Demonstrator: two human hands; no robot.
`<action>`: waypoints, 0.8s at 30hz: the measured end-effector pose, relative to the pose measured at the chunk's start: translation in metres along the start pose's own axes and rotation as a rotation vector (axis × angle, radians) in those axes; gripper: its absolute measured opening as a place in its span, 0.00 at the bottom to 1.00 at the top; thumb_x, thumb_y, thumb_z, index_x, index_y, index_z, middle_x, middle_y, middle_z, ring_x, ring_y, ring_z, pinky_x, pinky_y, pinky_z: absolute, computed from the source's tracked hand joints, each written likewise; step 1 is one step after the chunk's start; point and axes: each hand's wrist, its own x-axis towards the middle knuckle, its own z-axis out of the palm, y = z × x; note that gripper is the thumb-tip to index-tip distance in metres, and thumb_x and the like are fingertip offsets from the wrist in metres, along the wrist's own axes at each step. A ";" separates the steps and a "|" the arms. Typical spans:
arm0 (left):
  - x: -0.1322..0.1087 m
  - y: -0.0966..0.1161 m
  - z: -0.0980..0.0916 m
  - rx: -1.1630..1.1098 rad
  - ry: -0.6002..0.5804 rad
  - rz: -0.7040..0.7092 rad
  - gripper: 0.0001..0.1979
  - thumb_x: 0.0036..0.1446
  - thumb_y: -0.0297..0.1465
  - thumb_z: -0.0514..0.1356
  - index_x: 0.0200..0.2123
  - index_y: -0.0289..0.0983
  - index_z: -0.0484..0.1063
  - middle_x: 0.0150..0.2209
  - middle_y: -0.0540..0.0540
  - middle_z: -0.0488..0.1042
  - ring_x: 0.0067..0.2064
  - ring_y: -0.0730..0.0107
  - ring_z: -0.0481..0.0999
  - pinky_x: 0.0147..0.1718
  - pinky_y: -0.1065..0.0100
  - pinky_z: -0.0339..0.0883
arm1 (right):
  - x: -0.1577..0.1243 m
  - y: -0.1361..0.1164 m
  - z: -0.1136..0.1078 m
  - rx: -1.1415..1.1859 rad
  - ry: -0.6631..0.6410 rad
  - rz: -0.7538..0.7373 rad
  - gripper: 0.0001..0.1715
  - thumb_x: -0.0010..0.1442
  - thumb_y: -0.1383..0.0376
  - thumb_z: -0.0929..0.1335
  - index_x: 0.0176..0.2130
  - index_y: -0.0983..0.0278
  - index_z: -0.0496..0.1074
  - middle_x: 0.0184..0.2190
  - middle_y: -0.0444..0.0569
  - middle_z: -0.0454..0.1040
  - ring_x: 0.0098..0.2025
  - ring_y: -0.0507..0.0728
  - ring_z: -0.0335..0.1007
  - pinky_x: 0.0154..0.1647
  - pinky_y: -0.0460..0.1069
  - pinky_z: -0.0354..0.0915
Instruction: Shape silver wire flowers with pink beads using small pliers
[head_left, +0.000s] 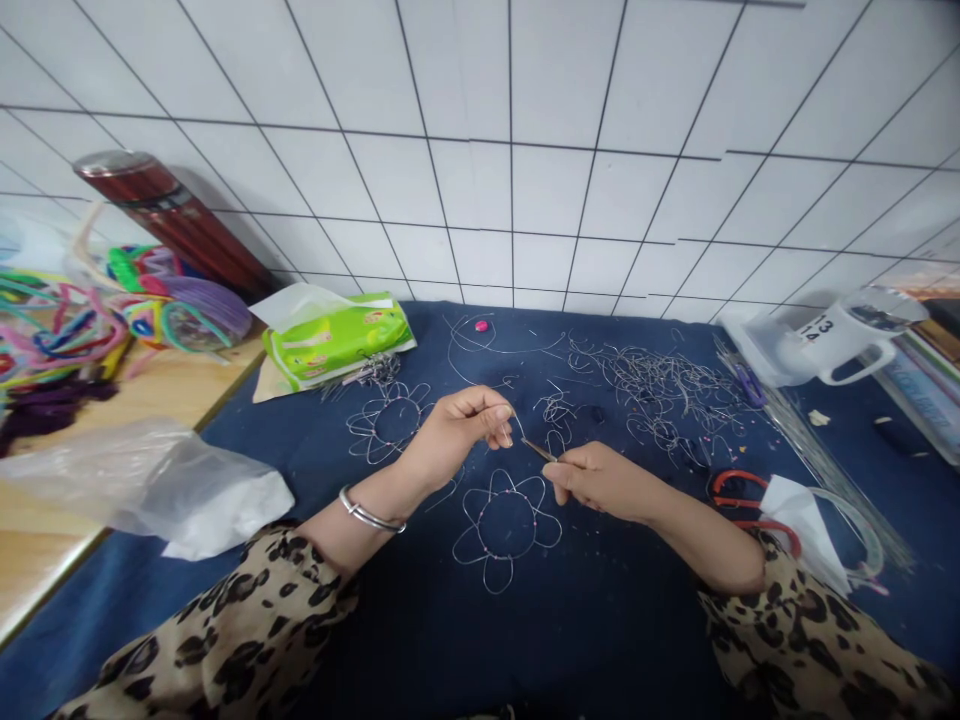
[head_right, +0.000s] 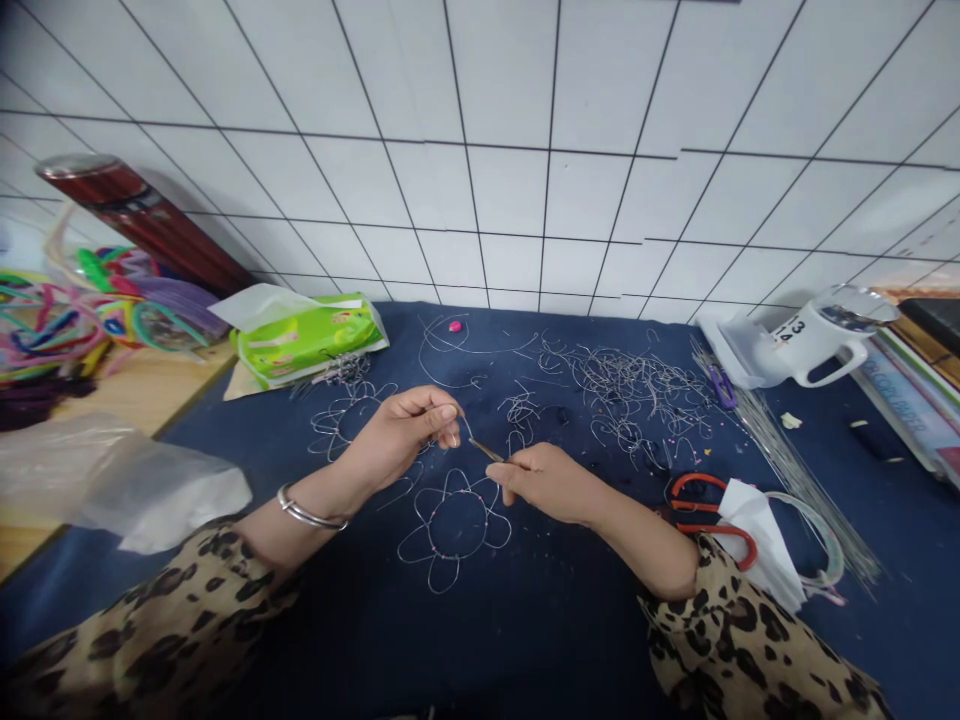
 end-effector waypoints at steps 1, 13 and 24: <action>0.000 0.000 0.000 -0.009 0.003 -0.009 0.06 0.56 0.32 0.60 0.31 0.35 0.70 0.24 0.50 0.72 0.25 0.76 0.73 0.24 0.73 0.66 | 0.000 0.000 0.000 0.002 -0.001 -0.001 0.26 0.60 0.49 0.60 0.24 0.66 0.70 0.13 0.38 0.56 0.17 0.46 0.52 0.21 0.44 0.50; -0.001 -0.004 0.002 0.073 0.050 0.126 0.06 0.56 0.31 0.60 0.32 0.34 0.71 0.24 0.49 0.72 0.26 0.75 0.73 0.27 0.72 0.66 | 0.003 0.008 0.003 0.264 -0.100 0.044 0.26 0.59 0.48 0.61 0.25 0.66 0.68 0.11 0.36 0.56 0.14 0.45 0.49 0.17 0.43 0.51; -0.005 -0.003 0.006 0.125 0.027 0.135 0.07 0.57 0.33 0.59 0.32 0.35 0.71 0.24 0.49 0.72 0.26 0.75 0.72 0.27 0.71 0.67 | 0.003 0.005 0.007 0.068 -0.033 0.011 0.28 0.60 0.46 0.59 0.27 0.66 0.69 0.15 0.39 0.58 0.17 0.46 0.53 0.21 0.44 0.52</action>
